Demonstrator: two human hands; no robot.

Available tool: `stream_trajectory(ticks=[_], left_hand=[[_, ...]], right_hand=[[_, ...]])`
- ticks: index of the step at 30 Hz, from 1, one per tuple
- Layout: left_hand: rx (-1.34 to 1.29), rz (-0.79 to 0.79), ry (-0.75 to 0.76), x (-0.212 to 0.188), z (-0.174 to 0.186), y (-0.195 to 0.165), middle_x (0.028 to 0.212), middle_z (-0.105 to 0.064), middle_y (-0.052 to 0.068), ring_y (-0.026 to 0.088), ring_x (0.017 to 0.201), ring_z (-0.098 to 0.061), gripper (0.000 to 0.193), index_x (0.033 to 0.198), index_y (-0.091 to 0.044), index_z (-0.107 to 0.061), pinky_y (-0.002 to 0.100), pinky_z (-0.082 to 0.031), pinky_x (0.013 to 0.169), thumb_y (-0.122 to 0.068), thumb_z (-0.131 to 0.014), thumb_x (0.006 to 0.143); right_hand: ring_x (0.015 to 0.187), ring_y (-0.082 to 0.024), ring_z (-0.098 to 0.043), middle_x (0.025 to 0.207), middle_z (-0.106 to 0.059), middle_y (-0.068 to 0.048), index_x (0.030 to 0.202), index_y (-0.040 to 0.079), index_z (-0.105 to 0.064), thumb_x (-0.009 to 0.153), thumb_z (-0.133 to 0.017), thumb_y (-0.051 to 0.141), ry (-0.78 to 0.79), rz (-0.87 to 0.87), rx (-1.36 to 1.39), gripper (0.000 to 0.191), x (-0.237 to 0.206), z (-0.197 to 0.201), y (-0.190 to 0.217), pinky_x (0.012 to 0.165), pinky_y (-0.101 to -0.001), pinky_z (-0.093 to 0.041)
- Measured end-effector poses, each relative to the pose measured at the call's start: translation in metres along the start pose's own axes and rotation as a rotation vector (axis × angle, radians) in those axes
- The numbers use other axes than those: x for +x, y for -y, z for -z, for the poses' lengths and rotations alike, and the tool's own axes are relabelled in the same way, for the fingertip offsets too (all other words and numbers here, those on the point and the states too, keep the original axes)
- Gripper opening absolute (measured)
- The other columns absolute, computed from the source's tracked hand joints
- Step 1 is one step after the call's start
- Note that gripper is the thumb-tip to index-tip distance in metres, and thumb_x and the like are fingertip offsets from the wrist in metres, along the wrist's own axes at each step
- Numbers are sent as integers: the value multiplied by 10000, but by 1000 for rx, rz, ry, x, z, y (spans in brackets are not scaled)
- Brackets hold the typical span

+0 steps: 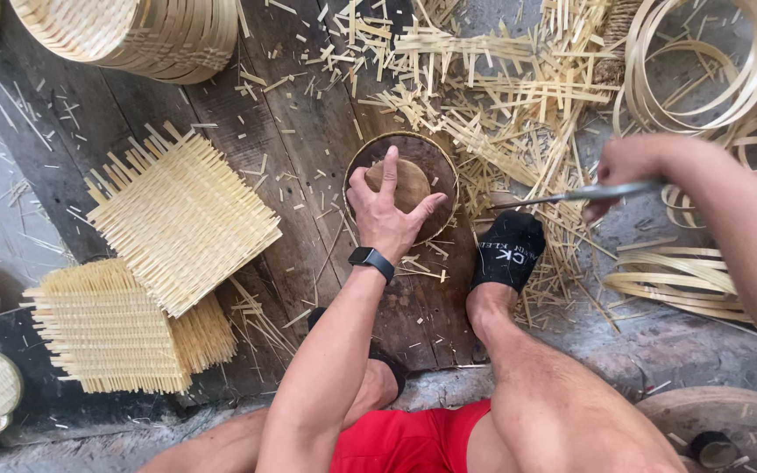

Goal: The person sits on the floor and repeatedly cuts circular bamboo mats to size using a wooden template and shears. They trim the edges of each mat, then stack the finished pieces.

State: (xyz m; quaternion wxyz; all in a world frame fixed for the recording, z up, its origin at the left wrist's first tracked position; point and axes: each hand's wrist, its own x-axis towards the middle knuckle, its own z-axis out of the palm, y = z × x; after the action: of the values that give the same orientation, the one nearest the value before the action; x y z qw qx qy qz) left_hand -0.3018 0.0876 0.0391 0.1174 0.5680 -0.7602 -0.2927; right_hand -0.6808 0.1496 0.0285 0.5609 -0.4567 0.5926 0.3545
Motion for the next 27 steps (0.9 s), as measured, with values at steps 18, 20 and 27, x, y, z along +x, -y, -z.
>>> stream_trajectory(ticks=[18, 20, 27], left_hand=[[-191, 379, 182, 103, -42, 47, 937, -738, 70, 293, 1019, -693, 446, 957, -258, -831, 410, -501, 1053, -644, -763, 744], [-119, 240, 138, 104, -46, 40, 976, -695, 61, 297, 1037, -611, 395, 922, -257, -854, 434, -445, 1012, -603, -792, 741], [-155, 316, 157, 102, -42, 34, 1025, -682, 46, 298, 1113, -556, 372, 909, -243, -858, 455, -452, 995, -554, -833, 706]], right_hand=[[1085, -323, -579, 1197, -577, -219, 1224, -53, -598, 652, -950, 310, -989, -97, 651, 763, 36, -10, 104, 876, -433, -494], [1174, -317, -579, 1265, -619, -230, 1295, 5, -636, 821, -892, 372, -1097, 124, 572, 652, 31, -28, 119, 996, -451, -468], [725, -150, -686, 891, -779, -100, 1099, 48, -788, 840, -835, 277, -607, 211, 1110, 349, 37, -45, 164, 686, -355, -565]])
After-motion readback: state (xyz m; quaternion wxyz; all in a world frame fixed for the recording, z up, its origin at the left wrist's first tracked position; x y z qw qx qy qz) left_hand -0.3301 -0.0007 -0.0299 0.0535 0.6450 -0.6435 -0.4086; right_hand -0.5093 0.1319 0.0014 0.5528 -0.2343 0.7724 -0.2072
